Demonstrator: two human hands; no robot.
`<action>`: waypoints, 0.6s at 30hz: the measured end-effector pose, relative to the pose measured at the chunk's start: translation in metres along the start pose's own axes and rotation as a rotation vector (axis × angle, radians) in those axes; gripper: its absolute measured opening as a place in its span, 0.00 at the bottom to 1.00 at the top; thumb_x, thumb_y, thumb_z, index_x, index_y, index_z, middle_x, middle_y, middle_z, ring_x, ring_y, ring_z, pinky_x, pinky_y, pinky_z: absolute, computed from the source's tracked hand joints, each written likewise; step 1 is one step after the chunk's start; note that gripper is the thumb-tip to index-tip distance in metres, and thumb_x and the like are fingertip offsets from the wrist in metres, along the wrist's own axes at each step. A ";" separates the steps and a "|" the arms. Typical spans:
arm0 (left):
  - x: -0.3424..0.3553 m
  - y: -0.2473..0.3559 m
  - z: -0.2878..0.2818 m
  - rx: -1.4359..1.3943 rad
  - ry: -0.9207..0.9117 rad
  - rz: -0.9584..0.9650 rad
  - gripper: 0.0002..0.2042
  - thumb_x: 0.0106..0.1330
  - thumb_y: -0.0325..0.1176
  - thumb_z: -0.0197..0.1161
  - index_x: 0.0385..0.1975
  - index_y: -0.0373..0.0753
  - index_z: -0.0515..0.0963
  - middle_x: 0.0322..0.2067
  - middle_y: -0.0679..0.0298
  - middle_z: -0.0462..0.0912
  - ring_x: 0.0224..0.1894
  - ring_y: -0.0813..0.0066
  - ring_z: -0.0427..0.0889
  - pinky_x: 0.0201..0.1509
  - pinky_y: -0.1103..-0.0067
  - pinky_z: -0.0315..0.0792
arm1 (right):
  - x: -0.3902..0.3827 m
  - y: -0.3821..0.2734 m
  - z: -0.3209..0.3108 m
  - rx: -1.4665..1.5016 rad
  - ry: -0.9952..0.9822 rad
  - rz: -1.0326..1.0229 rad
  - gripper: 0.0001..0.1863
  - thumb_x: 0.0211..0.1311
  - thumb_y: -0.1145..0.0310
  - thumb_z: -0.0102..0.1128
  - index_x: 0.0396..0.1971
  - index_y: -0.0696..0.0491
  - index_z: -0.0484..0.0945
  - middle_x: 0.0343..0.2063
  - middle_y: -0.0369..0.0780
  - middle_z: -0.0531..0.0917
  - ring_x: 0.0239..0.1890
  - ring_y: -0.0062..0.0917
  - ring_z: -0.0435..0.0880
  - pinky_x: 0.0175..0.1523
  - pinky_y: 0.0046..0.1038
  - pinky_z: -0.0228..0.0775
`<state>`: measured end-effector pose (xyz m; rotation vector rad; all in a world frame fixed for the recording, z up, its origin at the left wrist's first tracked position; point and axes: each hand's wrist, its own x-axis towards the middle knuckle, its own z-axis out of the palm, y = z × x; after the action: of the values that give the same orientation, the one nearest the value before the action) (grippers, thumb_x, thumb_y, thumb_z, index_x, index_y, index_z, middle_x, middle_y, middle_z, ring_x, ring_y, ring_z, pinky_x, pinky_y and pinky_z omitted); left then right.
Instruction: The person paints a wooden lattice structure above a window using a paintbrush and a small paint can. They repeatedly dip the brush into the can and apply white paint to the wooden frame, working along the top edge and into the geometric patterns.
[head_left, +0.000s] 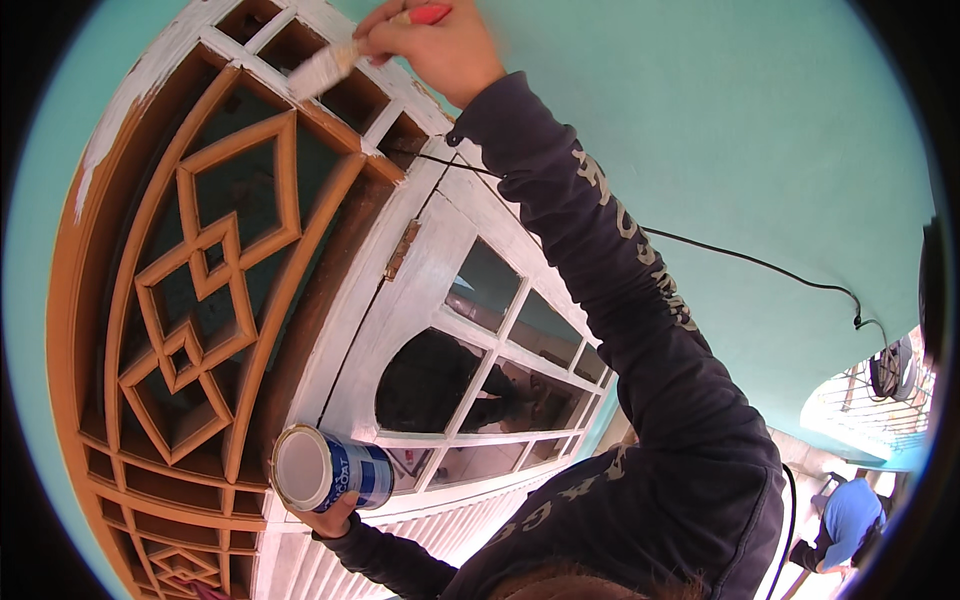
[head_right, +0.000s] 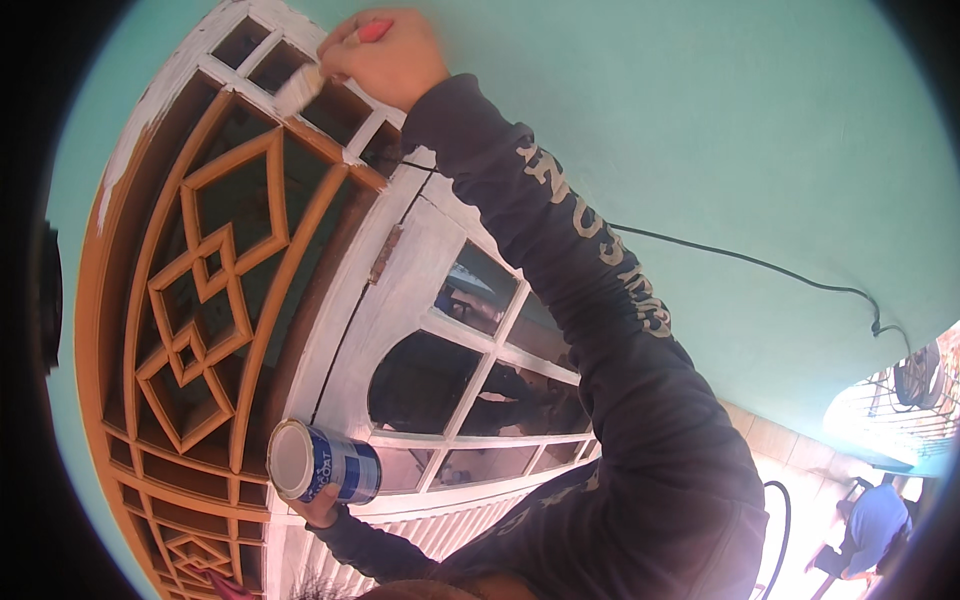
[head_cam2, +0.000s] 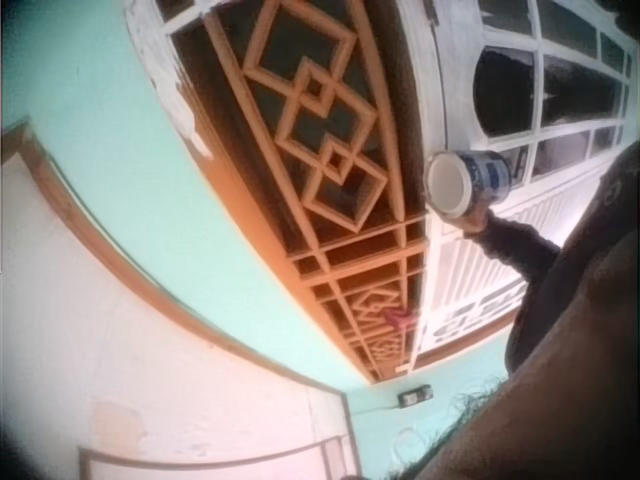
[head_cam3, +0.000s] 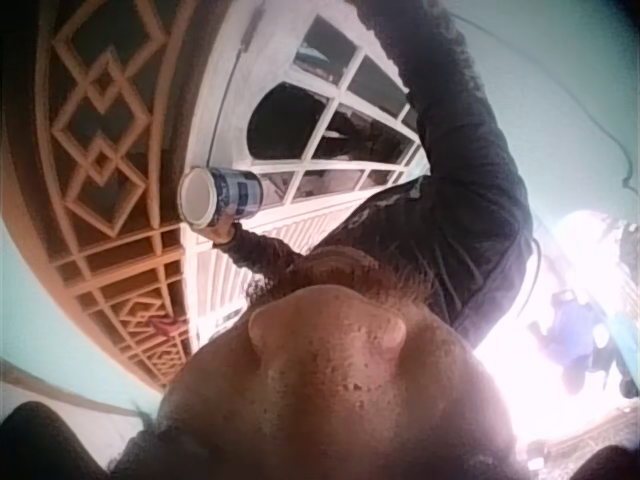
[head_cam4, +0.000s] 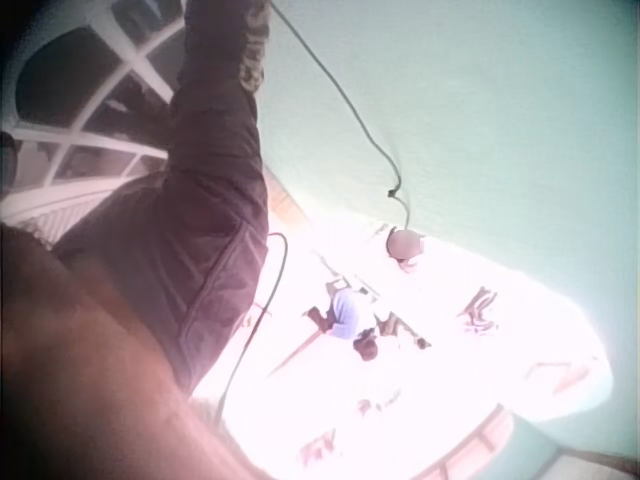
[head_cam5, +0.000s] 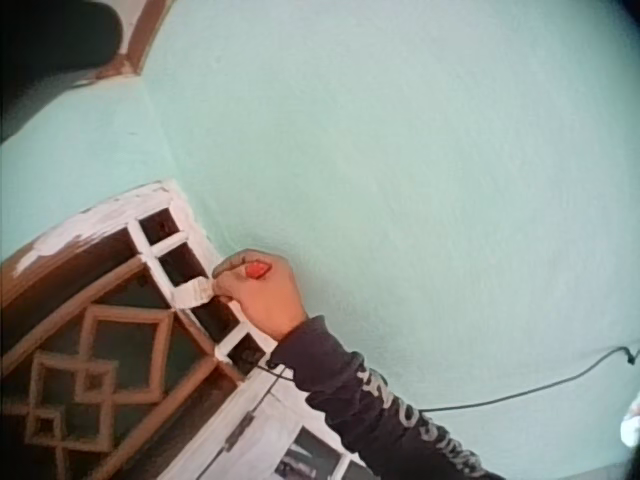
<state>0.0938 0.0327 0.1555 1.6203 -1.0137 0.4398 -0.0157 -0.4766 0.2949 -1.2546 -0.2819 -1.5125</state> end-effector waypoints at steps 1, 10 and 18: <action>-0.001 -0.001 -0.001 0.003 0.003 0.001 0.51 0.35 0.47 0.79 0.64 0.30 0.67 0.57 0.53 0.76 0.56 0.61 0.78 0.63 0.69 0.70 | -0.009 -0.003 0.002 -0.022 -0.006 0.038 0.05 0.56 0.75 0.66 0.30 0.61 0.84 0.26 0.39 0.86 0.27 0.21 0.83 0.37 0.23 0.77; -0.002 0.001 -0.001 -0.013 -0.003 -0.021 0.51 0.35 0.46 0.79 0.64 0.30 0.67 0.56 0.53 0.76 0.56 0.62 0.78 0.63 0.70 0.70 | -0.023 -0.011 0.002 -0.128 0.205 -0.169 0.06 0.54 0.76 0.67 0.32 0.61 0.86 0.27 0.40 0.88 0.29 0.20 0.84 0.39 0.22 0.77; -0.004 -0.012 -0.016 0.037 -0.062 -0.059 0.61 0.34 0.54 0.85 0.68 0.29 0.60 0.63 0.49 0.71 0.63 0.59 0.74 0.68 0.65 0.67 | -0.053 -0.003 -0.019 -0.178 0.060 0.106 0.07 0.53 0.74 0.67 0.32 0.61 0.85 0.27 0.38 0.87 0.28 0.18 0.82 0.36 0.22 0.76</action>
<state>0.1044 0.0487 0.1507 1.7020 -1.0062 0.3726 -0.0371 -0.4593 0.2459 -1.3396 -0.0410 -1.5056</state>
